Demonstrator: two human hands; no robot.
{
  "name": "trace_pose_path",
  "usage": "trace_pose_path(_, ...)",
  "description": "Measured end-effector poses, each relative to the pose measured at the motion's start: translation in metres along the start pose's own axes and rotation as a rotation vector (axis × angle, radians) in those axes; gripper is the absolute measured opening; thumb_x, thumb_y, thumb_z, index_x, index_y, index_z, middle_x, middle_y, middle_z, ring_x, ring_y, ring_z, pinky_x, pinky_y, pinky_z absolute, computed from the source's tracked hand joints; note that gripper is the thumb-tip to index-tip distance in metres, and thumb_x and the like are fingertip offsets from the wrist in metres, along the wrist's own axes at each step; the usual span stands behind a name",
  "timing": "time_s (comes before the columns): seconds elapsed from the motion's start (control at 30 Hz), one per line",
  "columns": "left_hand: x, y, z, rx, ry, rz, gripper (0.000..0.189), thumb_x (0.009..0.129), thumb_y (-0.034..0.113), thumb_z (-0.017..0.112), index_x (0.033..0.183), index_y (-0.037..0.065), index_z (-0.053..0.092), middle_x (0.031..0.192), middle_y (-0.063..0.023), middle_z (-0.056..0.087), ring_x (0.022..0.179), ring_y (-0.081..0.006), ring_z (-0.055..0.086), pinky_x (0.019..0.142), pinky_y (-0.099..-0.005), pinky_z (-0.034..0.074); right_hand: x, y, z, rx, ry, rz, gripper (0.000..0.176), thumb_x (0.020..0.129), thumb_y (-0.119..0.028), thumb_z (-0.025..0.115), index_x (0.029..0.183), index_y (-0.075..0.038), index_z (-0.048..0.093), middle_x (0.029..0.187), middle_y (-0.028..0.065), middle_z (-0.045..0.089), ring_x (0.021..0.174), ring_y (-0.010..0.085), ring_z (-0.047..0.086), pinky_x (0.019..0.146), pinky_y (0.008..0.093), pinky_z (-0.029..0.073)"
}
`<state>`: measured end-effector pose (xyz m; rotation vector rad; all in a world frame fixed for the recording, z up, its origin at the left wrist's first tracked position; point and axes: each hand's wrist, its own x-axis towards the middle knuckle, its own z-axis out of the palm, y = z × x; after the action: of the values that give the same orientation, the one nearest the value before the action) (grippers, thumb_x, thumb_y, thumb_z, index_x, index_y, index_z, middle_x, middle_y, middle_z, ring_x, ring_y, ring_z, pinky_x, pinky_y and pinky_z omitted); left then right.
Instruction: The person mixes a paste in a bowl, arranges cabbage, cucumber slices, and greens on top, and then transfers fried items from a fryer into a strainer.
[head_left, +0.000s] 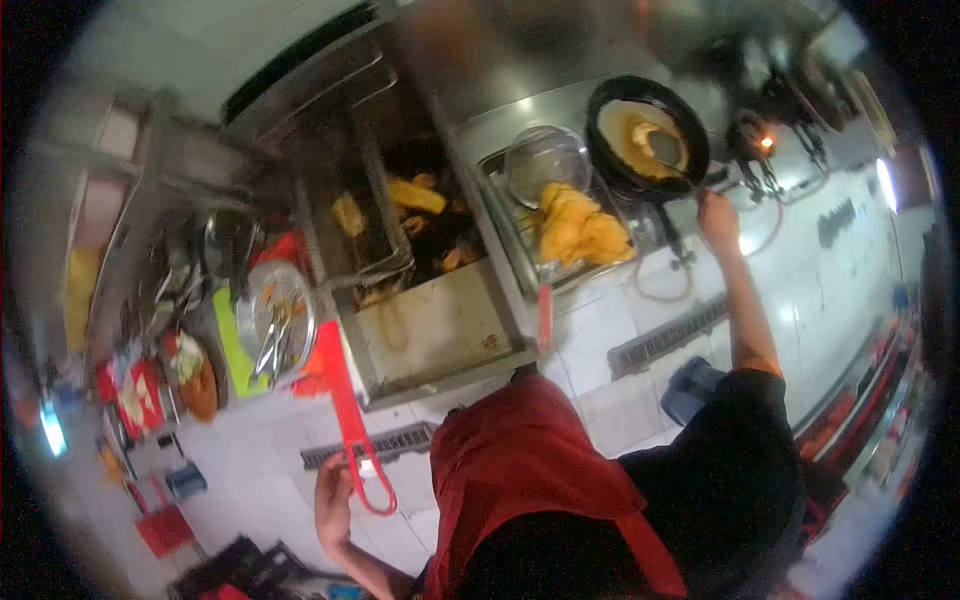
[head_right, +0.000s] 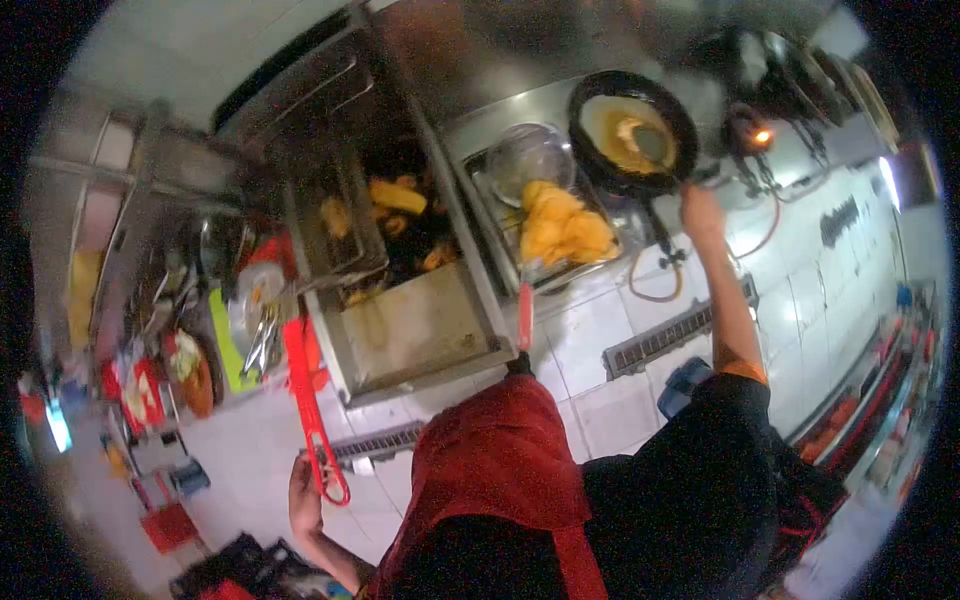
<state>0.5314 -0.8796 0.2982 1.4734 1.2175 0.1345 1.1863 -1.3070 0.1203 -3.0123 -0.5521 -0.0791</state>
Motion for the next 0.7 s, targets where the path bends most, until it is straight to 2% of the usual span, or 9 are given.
trace_pose_path(0.03,-0.002,-0.003,-0.002,-0.015,-0.018,-0.026,0.037,0.1,0.02,0.056,0.132,0.004,0.048,0.11,-0.0046,0.063,0.094,-0.0111,0.058,0.082,-0.0273,0.048,0.004,0.008,0.02,-0.038,0.086,0.031,0.022,0.096,-0.02,0.047,0.096,-0.005,0.064,0.086,0.0212,0.066,0.084,0.041,0.065,0.071,0.052,0.051)
trace_pose_path(0.07,-0.004,-0.006,-0.003,-0.031,-0.042,-0.052,0.036,0.101,0.02,0.056,0.132,0.004,0.048,0.112,-0.0052,0.063,0.093,-0.011,0.059,0.082,-0.0272,0.048,0.01,0.016,0.023,-0.062,0.056,-0.024,0.023,0.094,-0.016,0.045,0.098,-0.005,0.065,0.09,0.0253,0.067,0.083,0.044,0.066,0.07,0.0539,0.053)
trace_pose_path(0.2,-0.01,-0.028,-0.009,-0.104,-0.058,-0.11,0.036,0.102,0.019,0.053,0.134,0.004,0.045,0.111,-0.0075,0.063,0.09,-0.0121,0.06,0.081,-0.0267,0.049,0.014,0.026,0.015,-0.131,0.053,-0.077,0.025,0.096,-0.02,0.044,0.095,-0.004,0.064,0.09,0.0253,0.067,0.083,0.0438,0.066,0.072,0.0537,0.053)
trace_pose_path(0.27,-0.015,-0.039,-0.01,-0.131,-0.026,-0.132,0.037,0.102,0.019,0.053,0.134,0.004,0.044,0.11,-0.0081,0.064,0.089,-0.0128,0.06,0.081,-0.0269,0.049,0.007,0.004,-0.019,-0.131,0.141,0.028,0.026,0.097,-0.022,0.045,0.092,-0.004,0.064,0.091,0.0247,0.067,0.086,0.0433,0.066,0.073,0.0539,0.053)
trace_pose_path(0.33,-0.016,-0.056,-0.011,-0.168,-0.02,-0.148,0.038,0.101,0.018,0.054,0.135,0.004,0.044,0.11,-0.0096,0.064,0.089,-0.0146,0.06,0.081,-0.0274,0.049,0.0,-0.027,-0.058,0.046,0.256,-0.045,0.019,0.094,-0.017,0.053,0.104,-0.007,0.067,0.101,0.0237,0.067,0.092,0.0417,0.066,0.076,0.0487,0.053)
trace_pose_path(0.37,-0.015,-0.064,-0.011,-0.181,-0.002,-0.16,0.038,0.101,0.018,0.054,0.135,0.004,0.044,0.11,-0.0096,0.064,0.089,-0.0146,0.06,0.081,-0.0274,0.049,-0.004,-0.047,-0.08,0.155,0.292,-0.108,0.022,0.093,-0.015,0.056,0.112,-0.008,0.067,0.106,0.0231,0.067,0.094,0.041,0.066,0.077,0.0467,0.053)
trace_pose_path(0.5,0.001,-0.092,-0.007,-0.149,-0.105,-0.167,0.039,0.099,0.021,0.057,0.135,0.007,0.047,0.109,-0.0094,0.065,0.091,-0.0155,0.06,0.082,-0.0283,0.049,-0.029,-0.181,-0.169,0.379,0.313,-0.343,0.03,0.09,-0.011,0.061,0.119,-0.007,0.066,0.112,0.0212,0.067,0.096,0.0398,0.065,0.081,0.0428,0.053)
trace_pose_path(0.57,0.012,-0.119,-0.005,-0.218,-0.165,-0.115,0.038,0.099,0.02,0.057,0.135,0.008,0.048,0.11,-0.0094,0.065,0.091,-0.0156,0.061,0.081,-0.0285,0.049,-0.038,-0.251,-0.198,0.584,0.144,-0.453,0.031,0.088,-0.012,0.062,0.119,-0.005,0.066,0.112,0.02,0.067,0.097,0.0393,0.065,0.082,0.0422,0.053)
trace_pose_path(0.7,0.025,-0.153,-0.004,-0.193,-0.182,-0.174,0.038,0.099,0.018,0.056,0.134,0.007,0.047,0.111,-0.0097,0.065,0.09,-0.0164,0.062,0.079,-0.029,0.05,-0.042,-0.377,-0.211,0.292,0.225,-0.793,0.03,0.085,-0.013,0.063,0.114,-0.006,0.068,0.107,0.0186,0.068,0.095,0.038,0.066,0.084,0.0451,0.053)
